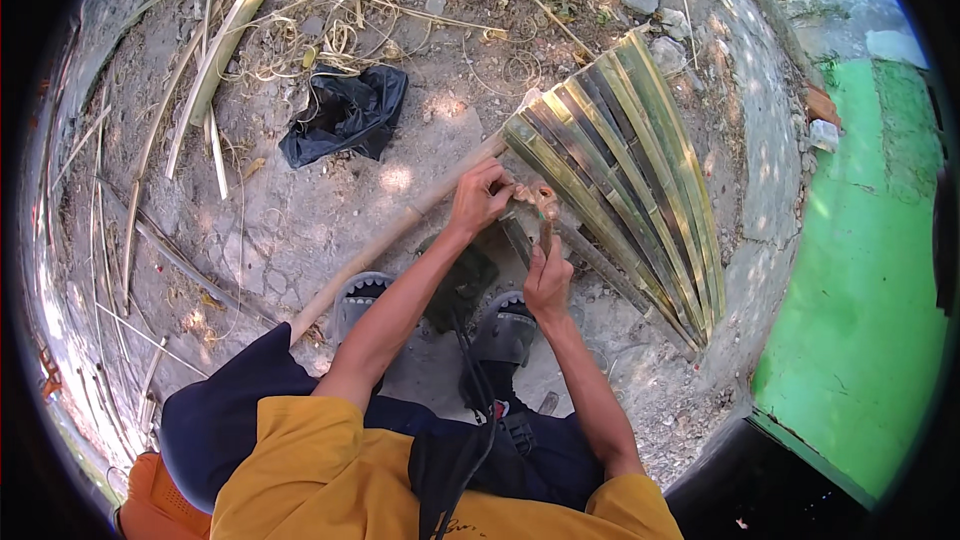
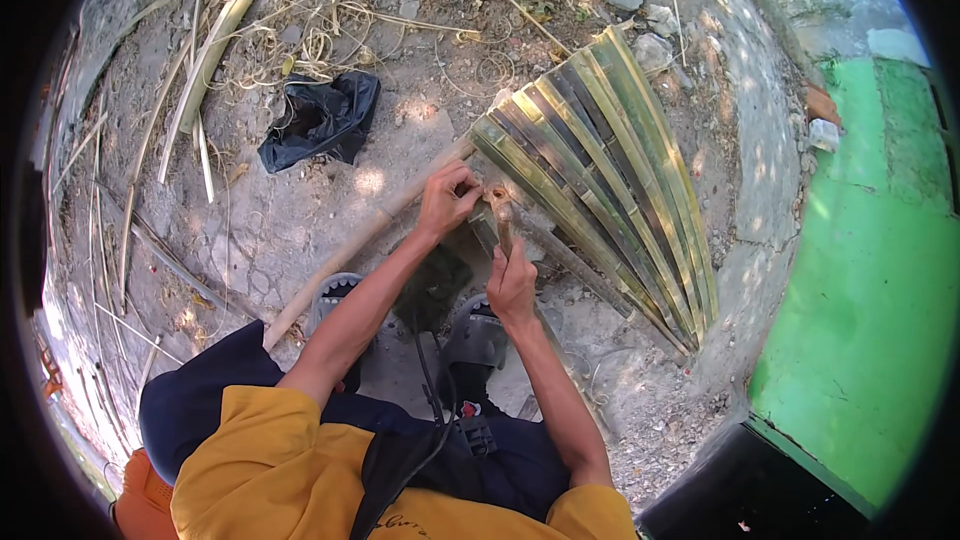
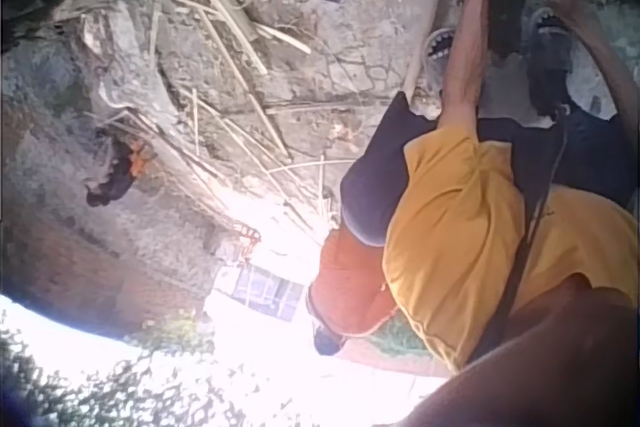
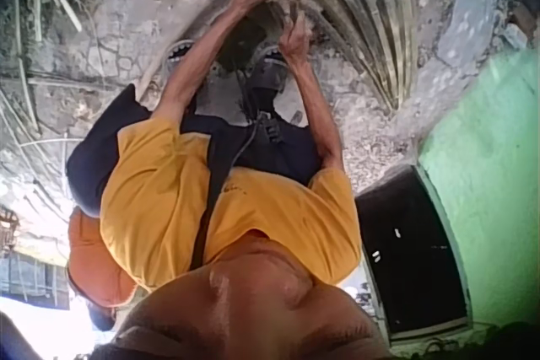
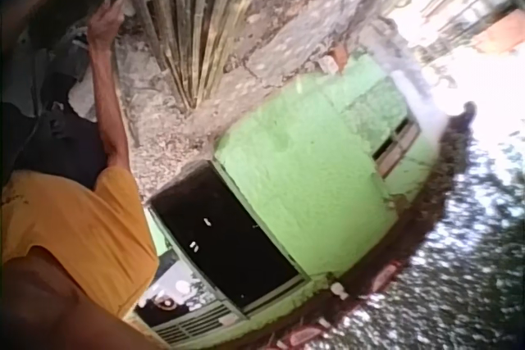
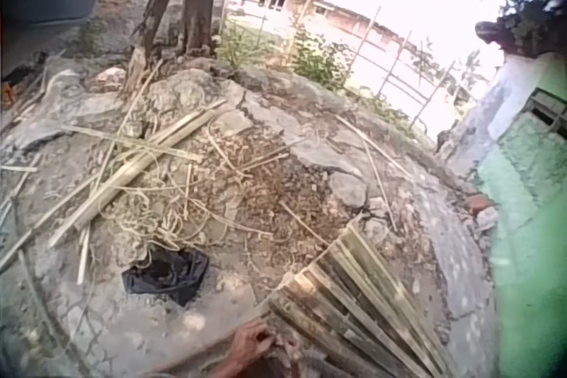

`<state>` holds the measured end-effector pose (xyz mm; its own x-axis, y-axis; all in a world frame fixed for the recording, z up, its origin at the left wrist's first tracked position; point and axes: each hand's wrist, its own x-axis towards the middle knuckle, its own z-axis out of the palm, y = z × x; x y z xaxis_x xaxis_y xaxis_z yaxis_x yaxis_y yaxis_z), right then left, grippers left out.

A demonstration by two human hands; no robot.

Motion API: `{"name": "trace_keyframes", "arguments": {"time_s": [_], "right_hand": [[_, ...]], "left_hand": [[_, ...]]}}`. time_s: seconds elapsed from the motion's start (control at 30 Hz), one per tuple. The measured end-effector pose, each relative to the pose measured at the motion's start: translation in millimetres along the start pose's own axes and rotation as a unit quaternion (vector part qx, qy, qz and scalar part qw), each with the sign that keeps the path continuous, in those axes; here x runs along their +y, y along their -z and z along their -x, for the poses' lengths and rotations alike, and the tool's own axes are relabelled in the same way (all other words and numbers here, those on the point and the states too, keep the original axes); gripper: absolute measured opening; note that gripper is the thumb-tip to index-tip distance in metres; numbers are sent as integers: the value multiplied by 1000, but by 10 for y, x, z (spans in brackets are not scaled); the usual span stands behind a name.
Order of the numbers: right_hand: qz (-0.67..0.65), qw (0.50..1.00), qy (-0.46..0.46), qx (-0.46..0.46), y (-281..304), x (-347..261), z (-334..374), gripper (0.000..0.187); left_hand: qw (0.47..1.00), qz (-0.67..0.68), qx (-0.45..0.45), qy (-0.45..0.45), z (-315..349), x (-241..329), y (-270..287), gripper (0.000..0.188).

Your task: The person constructs a flat panel of bamboo strips by laying them across a wooden support and hammering small nails through the strips into the wood.

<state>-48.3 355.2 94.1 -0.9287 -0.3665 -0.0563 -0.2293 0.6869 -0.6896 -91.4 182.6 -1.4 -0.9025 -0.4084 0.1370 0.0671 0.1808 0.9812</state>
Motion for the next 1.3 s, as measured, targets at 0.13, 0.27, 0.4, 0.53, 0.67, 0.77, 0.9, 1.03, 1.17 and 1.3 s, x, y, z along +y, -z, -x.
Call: {"name": "trace_keyframes", "arguments": {"time_s": [0.13,0.27,0.4,0.53,0.67,0.77,0.9,1.03,1.17,1.3], "right_hand": [[31,999,-18,-34,-34,75,-81,23],[-46,997,27,53,4,-66,13,21],[-9,1000,-5,-16,-9,128,17,20],[3,999,-40,-28,6,221,21,18],[-8,1000,9,-24,-7,214,32,19],[13,999,10,-39,-49,214,4,19],[12,999,12,-33,-31,194,24,18],[9,999,6,-34,-85,238,-17,18],[-20,1000,10,-2,-15,61,-11,19],[-14,1000,21,-6,-71,174,7,20]], "left_hand": [[1000,-11,-7,-16,-5,-93,9,17],[1000,-1,-3,-7,3,-99,10,14],[1000,-16,-14,-22,20,-100,33,13],[1000,-17,-21,13,26,-19,20,19],[999,-23,-34,25,33,-76,52,17],[999,-32,-40,14,28,-114,38,16],[998,-37,-43,20,40,-120,13,15],[999,-21,-36,34,32,-133,14,14],[999,4,-25,19,31,-102,11,13],[999,-8,-26,24,19,-74,-5,13]]}}
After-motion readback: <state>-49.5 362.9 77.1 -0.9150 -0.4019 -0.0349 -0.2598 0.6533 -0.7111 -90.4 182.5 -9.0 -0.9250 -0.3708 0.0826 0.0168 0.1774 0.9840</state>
